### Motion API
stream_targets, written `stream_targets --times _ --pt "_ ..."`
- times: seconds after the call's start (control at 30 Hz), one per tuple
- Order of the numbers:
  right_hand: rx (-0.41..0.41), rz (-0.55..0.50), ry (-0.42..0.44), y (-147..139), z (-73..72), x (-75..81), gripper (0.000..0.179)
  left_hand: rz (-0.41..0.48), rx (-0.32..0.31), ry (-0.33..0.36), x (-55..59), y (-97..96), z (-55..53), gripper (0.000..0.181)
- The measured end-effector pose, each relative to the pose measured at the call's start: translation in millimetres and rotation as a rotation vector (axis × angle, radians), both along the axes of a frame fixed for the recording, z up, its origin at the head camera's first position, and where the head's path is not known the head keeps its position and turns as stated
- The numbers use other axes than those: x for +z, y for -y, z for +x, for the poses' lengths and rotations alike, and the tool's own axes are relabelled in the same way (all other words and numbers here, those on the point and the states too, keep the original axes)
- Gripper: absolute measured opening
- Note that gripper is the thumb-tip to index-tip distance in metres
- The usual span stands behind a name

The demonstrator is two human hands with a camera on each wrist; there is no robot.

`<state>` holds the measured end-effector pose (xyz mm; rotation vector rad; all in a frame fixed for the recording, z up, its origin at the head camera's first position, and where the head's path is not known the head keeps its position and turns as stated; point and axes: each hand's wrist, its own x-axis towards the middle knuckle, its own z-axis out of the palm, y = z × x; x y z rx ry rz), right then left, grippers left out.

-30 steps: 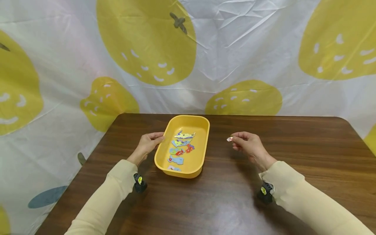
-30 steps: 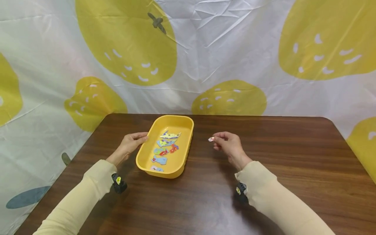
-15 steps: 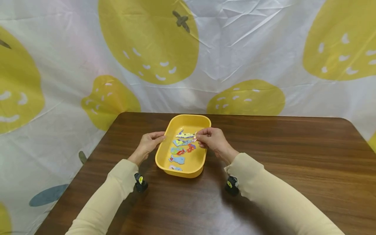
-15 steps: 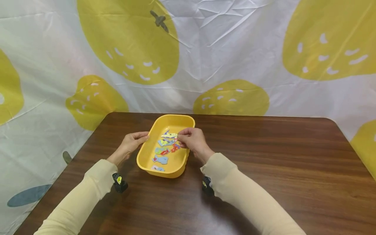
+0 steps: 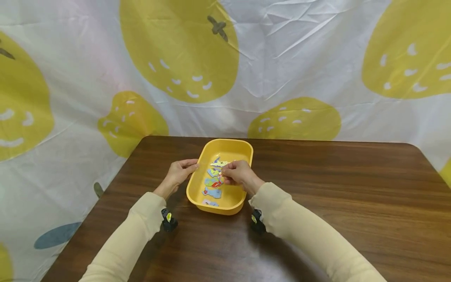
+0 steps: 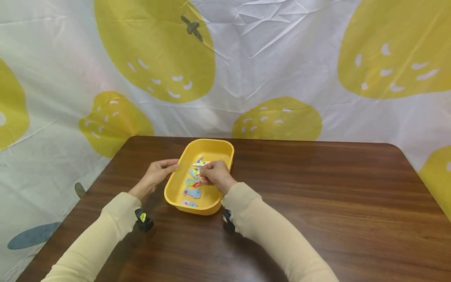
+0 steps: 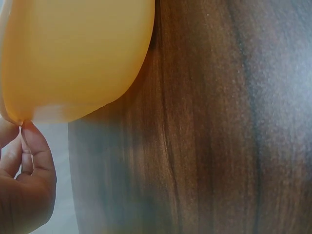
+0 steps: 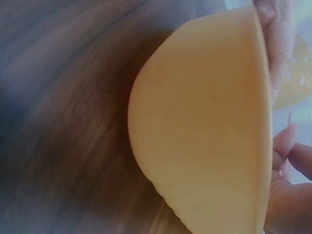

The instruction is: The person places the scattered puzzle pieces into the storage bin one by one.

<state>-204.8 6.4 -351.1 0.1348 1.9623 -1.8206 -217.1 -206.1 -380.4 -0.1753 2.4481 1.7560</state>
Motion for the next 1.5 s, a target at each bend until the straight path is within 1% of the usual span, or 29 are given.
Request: stream_targets --times 0.07,0.13,0.23,0.37,0.53,0.63,0.73,1.07,1.37,1.5 --pt "-0.016 -0.023 0.026 1 -1.7 -0.6 0.016 0.003 0.003 0.001 -0.4 1.0 0.0 0.036" --pt "-0.015 -0.022 0.029 2 -3.0 -0.5 0.015 0.005 0.007 -0.001 -0.8 2.0 -0.2 0.036" --pt "0.025 0.043 -0.011 3 -3.8 0.9 0.012 0.005 0.012 -0.006 -1.4 3.6 -1.2 0.036" --pt "0.095 0.157 -0.063 4 -5.4 2.6 0.01 -0.006 0.016 -0.005 -1.8 4.1 -2.1 0.036" --pt "0.151 0.237 -0.052 6 -11.1 3.2 0.018 -0.022 0.024 0.007 -1.8 4.2 -1.1 0.035" --pt "0.168 0.262 -0.042 9 -15.3 2.5 0.023 -0.022 0.026 0.01 -1.9 5.3 -1.6 0.035" --pt "0.184 0.29 -0.034 11 -19.0 2.2 0.023 -0.015 0.022 0.009 -1.9 6.4 -2.5 0.035" --pt "0.282 0.446 -0.049 14 -26.8 0.8 0.017 0.001 0.012 -0.001 -1.1 7.5 -3.5 0.035" --pt "0.35 0.571 -0.02 21 -30.8 -7.4 0.016 -0.011 0.01 -0.003 -0.5 8.1 -3.3 0.036" --pt "0.368 0.601 -0.018 23 -30.7 -10.3 0.014 -0.009 0.009 -0.006 0.2 8.1 -2.3 0.035"
